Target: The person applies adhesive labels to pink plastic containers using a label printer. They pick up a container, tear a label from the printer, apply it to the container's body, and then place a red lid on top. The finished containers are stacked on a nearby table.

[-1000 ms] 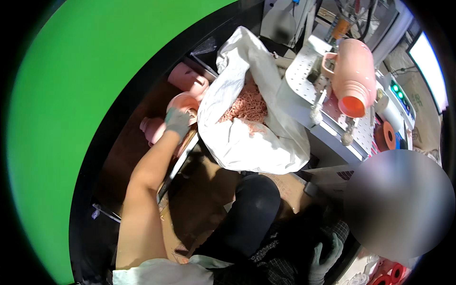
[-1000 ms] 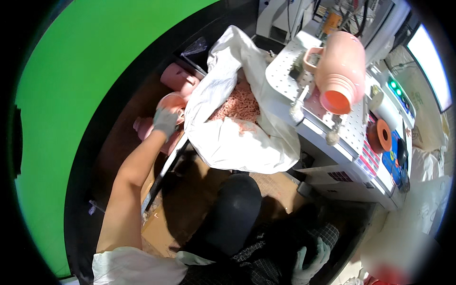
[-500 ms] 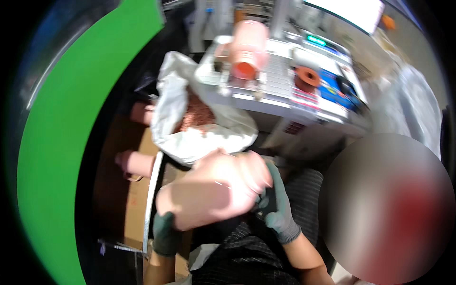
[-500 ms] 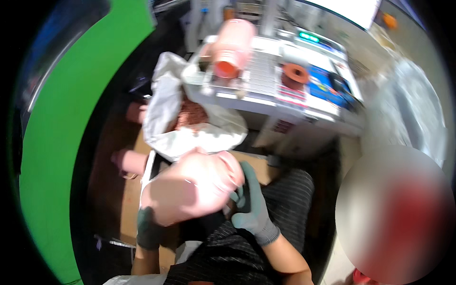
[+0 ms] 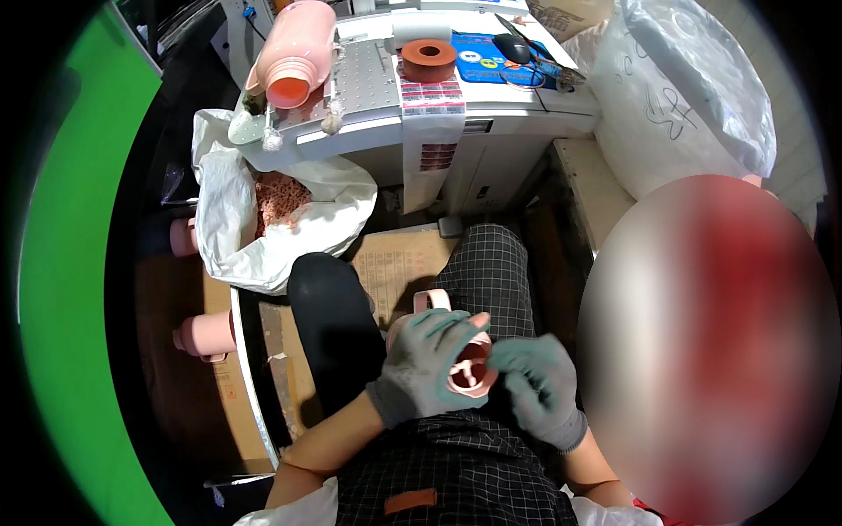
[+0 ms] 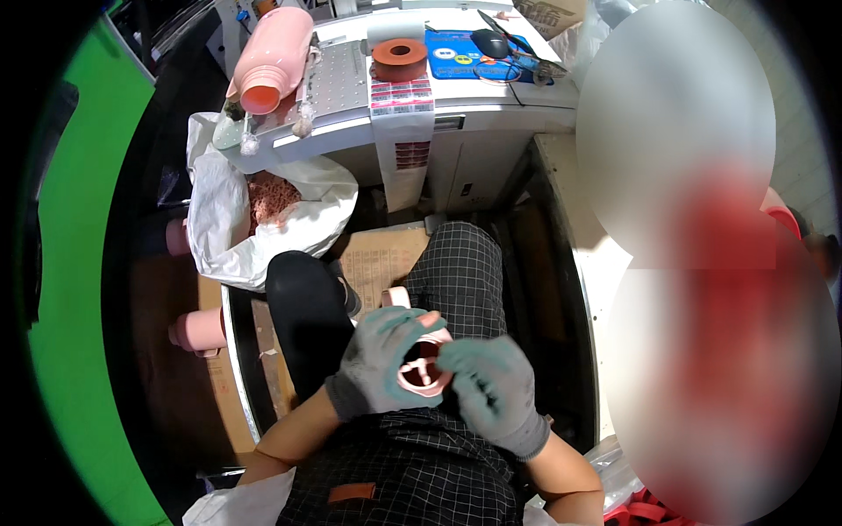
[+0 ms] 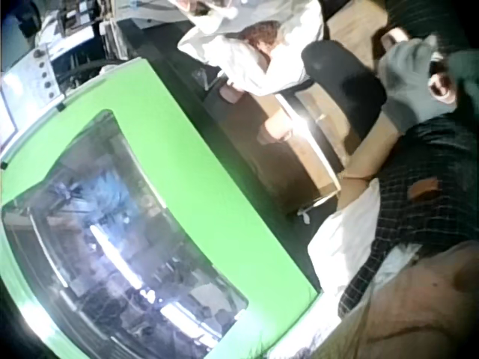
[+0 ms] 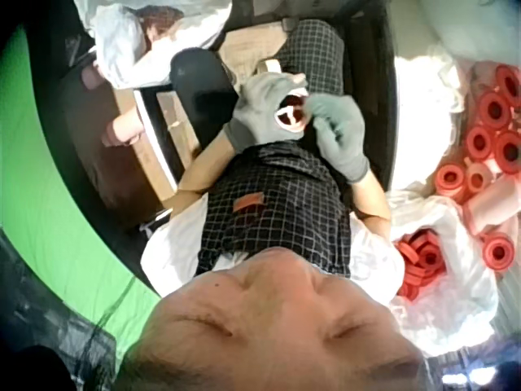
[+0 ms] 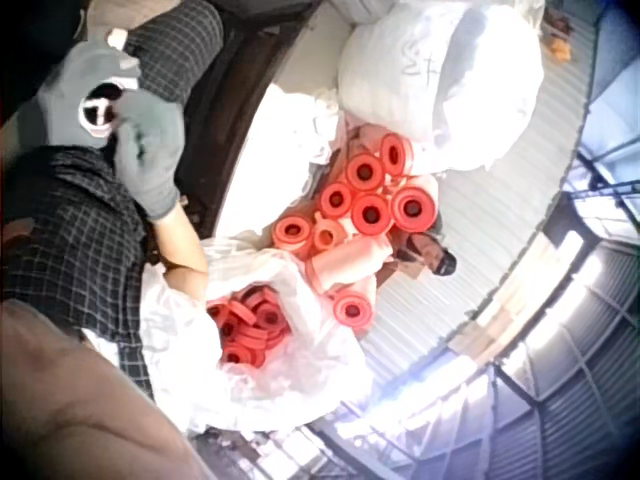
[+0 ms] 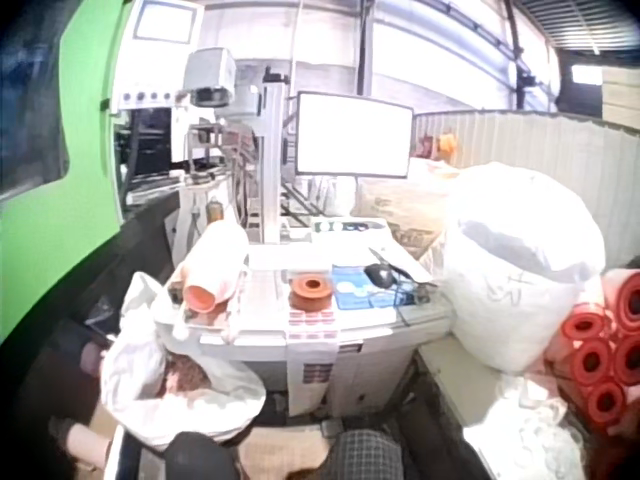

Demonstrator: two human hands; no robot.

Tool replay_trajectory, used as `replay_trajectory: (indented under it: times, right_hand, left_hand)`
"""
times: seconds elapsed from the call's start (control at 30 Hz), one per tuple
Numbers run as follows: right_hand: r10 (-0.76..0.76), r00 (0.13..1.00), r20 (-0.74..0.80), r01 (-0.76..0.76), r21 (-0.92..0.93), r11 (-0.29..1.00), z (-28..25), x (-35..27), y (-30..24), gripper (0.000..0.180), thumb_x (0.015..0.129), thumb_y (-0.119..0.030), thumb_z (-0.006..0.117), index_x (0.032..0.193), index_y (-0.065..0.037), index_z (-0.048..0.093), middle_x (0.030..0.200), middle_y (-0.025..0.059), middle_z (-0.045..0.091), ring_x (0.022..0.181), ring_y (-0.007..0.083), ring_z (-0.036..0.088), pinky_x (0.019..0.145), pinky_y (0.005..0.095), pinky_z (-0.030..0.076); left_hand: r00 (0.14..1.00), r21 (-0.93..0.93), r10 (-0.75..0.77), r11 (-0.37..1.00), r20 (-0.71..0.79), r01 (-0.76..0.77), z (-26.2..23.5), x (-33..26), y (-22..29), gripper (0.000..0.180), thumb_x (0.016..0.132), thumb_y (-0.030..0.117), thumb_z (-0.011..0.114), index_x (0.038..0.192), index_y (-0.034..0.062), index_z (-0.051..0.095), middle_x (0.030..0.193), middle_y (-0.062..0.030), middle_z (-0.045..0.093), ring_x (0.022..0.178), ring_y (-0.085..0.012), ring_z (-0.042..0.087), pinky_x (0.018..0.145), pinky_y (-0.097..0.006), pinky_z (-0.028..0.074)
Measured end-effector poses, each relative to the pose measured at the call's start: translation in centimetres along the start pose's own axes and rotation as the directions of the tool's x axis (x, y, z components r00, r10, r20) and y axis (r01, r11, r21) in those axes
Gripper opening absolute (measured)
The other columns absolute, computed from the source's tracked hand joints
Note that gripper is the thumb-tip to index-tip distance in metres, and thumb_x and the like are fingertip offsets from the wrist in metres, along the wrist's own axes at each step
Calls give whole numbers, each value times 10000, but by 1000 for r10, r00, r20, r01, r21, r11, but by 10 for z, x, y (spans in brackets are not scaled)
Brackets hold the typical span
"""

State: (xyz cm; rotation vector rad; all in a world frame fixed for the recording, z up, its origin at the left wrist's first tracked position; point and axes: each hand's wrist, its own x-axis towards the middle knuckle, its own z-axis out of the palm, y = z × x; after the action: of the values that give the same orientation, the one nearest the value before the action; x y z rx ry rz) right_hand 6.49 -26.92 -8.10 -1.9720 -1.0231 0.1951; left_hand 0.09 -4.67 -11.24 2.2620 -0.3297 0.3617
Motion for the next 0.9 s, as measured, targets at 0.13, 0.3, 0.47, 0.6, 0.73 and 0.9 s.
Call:
replay_trajectory:
  times: [0.13,0.3,0.47,0.6,0.73,0.9]
  right_hand:
    - [42,949,311,98,-421,902,-4,19,-29,331,855,-184,738,1145,-46,658,1039,113,691,753,254,631,649,393,536]
    - [144,830,538,166,-486,858,-13,38,-28,302,872,-184,715,1124,-32,649,1080,127,677,823,242,700,660,371,578]
    - [41,814,580,310,-493,813,-5,36,-16,233,874,-173,722,1077,-61,698,1028,94,681,771,224,705,604,360,564]
    - [-168,942,291,238,-228,944,4,29,-10,215,893,-228,764,1036,-72,729,834,66,668,673,230,678,563,369,529]
    - [-186,974,-131,190,22,981,49,35,-14,228,1004,-274,695,997,-52,742,815,76,725,683,222,696,611,355,534]
    - [29,833,-553,203,353,913,42,49,14,282,1074,-254,568,1157,-14,691,1015,110,724,863,207,709,766,351,585]
  left_hand:
    - [1000,196,20,980,23,-24,14,7,17,903,708,440,845,1488,96,547,1222,-65,649,1135,-252,622,988,-456,450]
    - [999,151,3,989,-37,3,28,2,6,826,692,392,825,1432,92,615,1173,-64,666,1077,-242,644,938,-443,500]
    - [1000,193,-5,981,-25,10,26,-5,8,809,646,399,863,1368,100,650,1209,-68,677,1148,-273,650,971,-462,500]
    - [983,22,-83,996,-163,88,-5,-14,-7,845,623,473,925,1325,96,645,1209,-79,664,1159,-289,617,999,-459,467]
    - [951,2,-104,994,-292,110,-28,-22,-9,800,614,422,953,1269,68,661,1249,-99,677,1159,-298,633,988,-463,489]
    - [919,-60,-240,971,-313,233,-38,-60,-29,702,617,373,977,1190,108,669,1215,-82,701,1130,-306,669,1000,-474,510]
